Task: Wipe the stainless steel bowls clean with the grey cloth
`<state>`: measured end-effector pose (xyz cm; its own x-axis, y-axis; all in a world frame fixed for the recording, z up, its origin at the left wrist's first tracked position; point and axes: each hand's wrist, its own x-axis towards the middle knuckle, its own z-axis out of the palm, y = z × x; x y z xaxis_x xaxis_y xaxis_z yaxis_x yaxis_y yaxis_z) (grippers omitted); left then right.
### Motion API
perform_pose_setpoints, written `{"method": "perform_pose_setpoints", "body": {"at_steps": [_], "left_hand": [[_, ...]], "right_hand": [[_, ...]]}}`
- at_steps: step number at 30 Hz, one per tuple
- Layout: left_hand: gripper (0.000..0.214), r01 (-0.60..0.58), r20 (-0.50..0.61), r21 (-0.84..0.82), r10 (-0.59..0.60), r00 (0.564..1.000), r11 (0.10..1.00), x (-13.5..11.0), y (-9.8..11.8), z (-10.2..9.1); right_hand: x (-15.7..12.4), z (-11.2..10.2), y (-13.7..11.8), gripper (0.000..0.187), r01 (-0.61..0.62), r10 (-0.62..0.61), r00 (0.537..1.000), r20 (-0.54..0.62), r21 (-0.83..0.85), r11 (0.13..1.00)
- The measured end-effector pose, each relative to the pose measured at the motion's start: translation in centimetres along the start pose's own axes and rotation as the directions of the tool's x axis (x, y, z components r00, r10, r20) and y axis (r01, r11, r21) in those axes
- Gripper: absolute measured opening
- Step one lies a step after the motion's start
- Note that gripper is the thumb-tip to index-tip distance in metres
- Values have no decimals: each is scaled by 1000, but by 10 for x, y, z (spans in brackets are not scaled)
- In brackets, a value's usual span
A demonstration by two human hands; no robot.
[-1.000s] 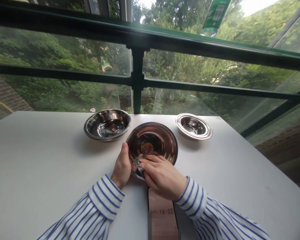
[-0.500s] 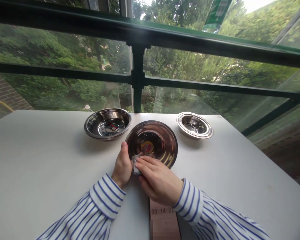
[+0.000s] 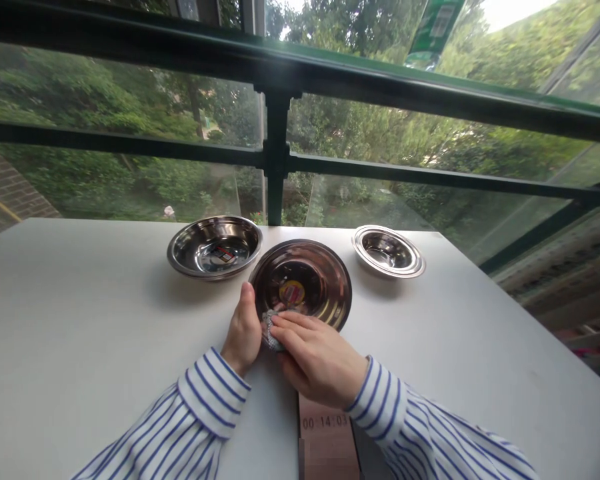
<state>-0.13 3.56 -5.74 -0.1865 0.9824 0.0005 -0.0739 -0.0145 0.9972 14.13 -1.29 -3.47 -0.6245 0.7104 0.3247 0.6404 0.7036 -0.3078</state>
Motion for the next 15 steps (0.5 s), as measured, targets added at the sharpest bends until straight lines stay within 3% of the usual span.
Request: {"method": "perform_pose_setpoints", "body": {"at_steps": [4,6,11,15], "left_hand": [[61,-50,23,3,50,998,999,1,-1,2],[61,-81,37,10,80,996,997,1,-2,2],[62,-85,10,37,84,996,996,2,-4,1],[61,-78,51,27,76,996,997,3,0,-1]], "right_hand": [[-8,-16,7,23,-87,99,988,114,-104,991],[-10,-17,7,21,-107,120,987,107,-122,987],[-5,-5,1,33,-25,26,999,30,-50,998],[-7,-15,9,21,-101,116,988,105,-142,985]]}}
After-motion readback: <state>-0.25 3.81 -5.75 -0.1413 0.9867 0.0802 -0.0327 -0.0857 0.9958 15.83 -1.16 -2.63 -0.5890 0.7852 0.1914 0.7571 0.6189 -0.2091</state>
